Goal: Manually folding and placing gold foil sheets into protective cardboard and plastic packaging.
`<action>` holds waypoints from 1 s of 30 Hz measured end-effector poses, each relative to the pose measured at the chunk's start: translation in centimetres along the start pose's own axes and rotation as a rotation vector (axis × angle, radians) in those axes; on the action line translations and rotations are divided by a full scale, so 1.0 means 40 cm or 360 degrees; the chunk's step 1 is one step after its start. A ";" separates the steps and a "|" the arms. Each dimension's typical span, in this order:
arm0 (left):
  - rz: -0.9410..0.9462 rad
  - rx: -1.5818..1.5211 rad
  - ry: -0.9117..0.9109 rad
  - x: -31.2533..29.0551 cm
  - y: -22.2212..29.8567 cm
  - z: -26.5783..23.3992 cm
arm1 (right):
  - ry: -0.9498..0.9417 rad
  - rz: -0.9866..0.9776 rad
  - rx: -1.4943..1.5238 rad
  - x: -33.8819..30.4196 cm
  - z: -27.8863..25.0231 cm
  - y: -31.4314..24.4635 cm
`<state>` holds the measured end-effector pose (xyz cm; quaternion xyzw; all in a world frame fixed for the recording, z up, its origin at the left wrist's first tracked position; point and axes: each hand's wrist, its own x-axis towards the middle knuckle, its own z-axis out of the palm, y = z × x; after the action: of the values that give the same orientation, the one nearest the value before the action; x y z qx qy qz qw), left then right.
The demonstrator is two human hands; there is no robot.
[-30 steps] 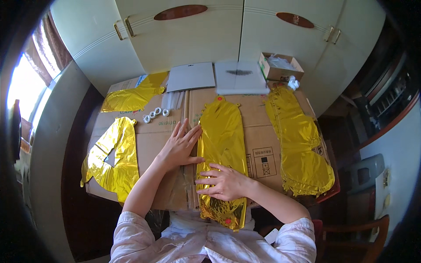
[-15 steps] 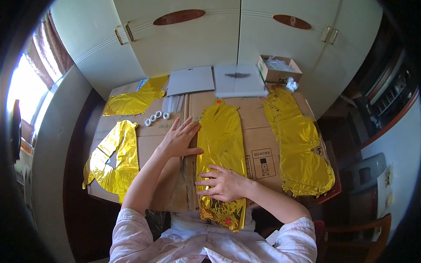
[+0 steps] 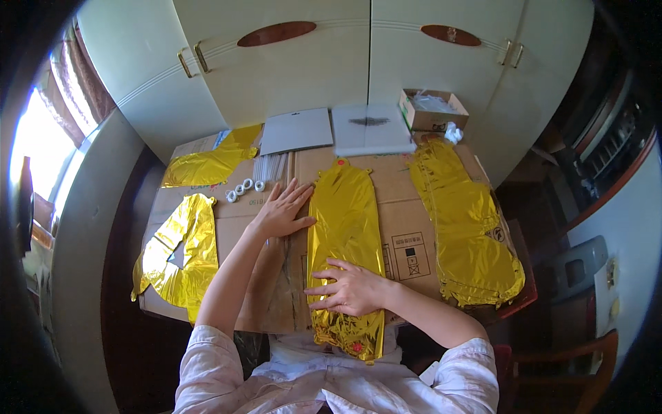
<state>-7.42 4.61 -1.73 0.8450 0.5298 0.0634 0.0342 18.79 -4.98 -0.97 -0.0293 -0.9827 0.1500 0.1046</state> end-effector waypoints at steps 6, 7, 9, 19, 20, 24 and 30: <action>-0.0238 -0.0006 0.0069 0.043 0.011 0.023 | 0.0006 0.0013 -0.0011 -0.003 -0.001 -0.002; -0.0285 0.0002 0.0085 0.051 0.014 0.027 | 0.0003 0.0016 -0.0008 -0.005 0.000 -0.001; -0.0388 0.0025 0.0126 0.065 0.012 0.033 | -0.0002 0.0006 -0.0010 -0.002 -0.001 -0.001; 0.0076 -0.0058 0.0453 -0.020 0.053 -0.010 | 0.0047 -0.0010 -0.0005 -0.007 0.005 0.004; 0.0309 -0.0143 0.0347 -0.083 0.068 -0.048 | 0.0057 -0.0007 0.0004 -0.005 0.006 0.002; 0.0680 -0.0150 -0.0073 -0.299 0.133 -0.090 | 0.0046 0.0032 -0.0025 -0.005 0.002 -0.002; 0.0714 0.0006 0.0001 -0.327 0.162 -0.082 | 0.0057 0.0057 -0.0016 -0.004 0.006 -0.002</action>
<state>-7.74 -10.03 1.39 0.9418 0.3287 0.0686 0.0176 18.87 -5.16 -1.19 -0.0500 -0.9807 0.1464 0.1192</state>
